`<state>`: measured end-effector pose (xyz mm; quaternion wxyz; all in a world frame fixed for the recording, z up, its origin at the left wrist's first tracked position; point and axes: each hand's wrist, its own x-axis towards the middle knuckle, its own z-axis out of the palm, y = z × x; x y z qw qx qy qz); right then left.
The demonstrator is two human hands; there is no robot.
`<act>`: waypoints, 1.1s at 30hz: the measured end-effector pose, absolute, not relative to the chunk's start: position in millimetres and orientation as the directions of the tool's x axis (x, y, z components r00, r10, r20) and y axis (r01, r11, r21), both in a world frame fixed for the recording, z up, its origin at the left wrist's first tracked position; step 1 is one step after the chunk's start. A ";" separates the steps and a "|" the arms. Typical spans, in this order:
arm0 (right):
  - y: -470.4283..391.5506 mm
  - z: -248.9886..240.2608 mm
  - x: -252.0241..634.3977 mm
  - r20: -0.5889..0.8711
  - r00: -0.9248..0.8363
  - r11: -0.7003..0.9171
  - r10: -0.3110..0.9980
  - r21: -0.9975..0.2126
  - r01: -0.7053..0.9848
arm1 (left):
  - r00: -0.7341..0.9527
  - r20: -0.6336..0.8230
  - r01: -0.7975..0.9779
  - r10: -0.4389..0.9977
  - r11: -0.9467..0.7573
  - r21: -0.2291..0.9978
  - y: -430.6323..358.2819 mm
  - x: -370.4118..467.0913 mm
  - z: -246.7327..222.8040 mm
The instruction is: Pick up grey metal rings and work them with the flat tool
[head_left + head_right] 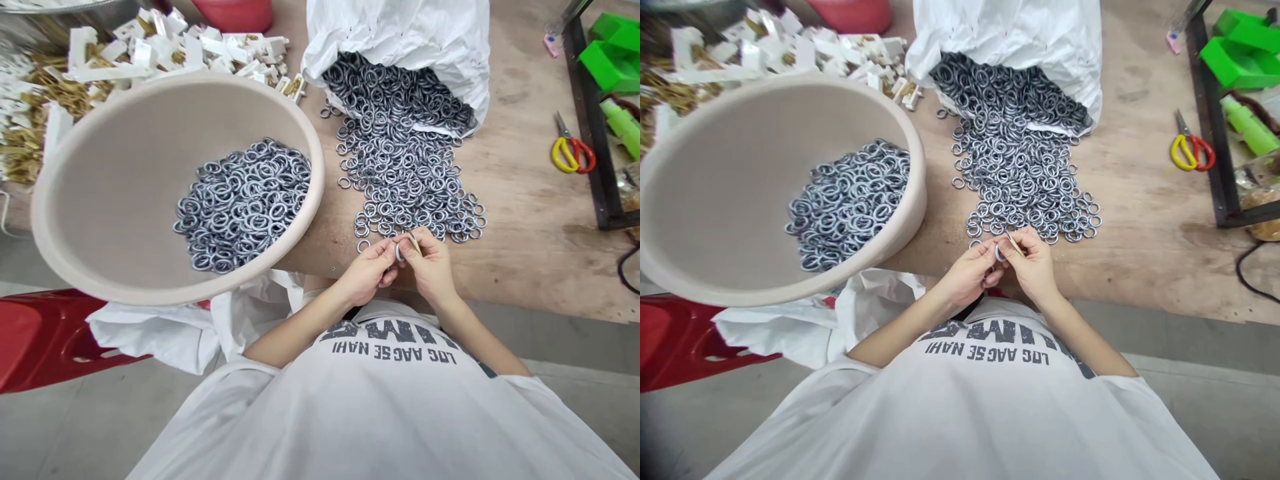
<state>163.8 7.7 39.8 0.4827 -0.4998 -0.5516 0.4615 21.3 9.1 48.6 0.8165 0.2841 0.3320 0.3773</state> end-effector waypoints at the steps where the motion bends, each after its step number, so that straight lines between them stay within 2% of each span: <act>1: 6.9 39.9 162.8 0.072 -0.003 0.072 0.997 -0.994 0.076 | 0.494 -0.346 -0.420 0.798 0.567 0.709 9.0 20.6 49.7; 5: 3.3 42.6 161.2 0.131 0.077 0.124 0.988 -0.988 0.092 | 0.531 -0.390 -0.384 0.752 0.624 0.681 9.9 18.1 54.3; 9: 0.4 45.5 163.9 0.233 0.013 0.229 0.972 -0.963 0.145 | 0.519 -0.326 -0.425 0.790 0.569 0.704 10.1 18.6 54.8; 17: 2.2 48.6 164.5 0.270 0.022 0.255 0.963 -0.930 0.265 | 0.441 -0.317 -0.452 0.839 0.513 0.729 6.0 21.9 55.7; 20: 2.1 51.3 170.4 0.259 -0.046 0.260 0.965 -0.907 0.331 | 0.383 -0.335 -0.484 0.861 0.496 0.721 7.5 20.6 58.6; 25: -6.7 56.8 173.7 0.274 -0.257 0.374 0.927 -0.735 0.566 | 0.249 -0.403 -0.531 0.881 0.472 0.704 7.1 22.3 58.4; 29: -11.5 56.5 170.1 0.270 -0.266 0.379 0.925 -0.684 0.623 | 0.220 -0.416 -0.547 0.882 0.465 0.696 6.3 24.8 57.6; 33: -8.6 51.2 168.2 0.264 -0.270 0.377 0.926 -0.688 0.621 | 0.271 -0.422 -0.547 0.865 0.499 0.672 6.8 24.7 58.2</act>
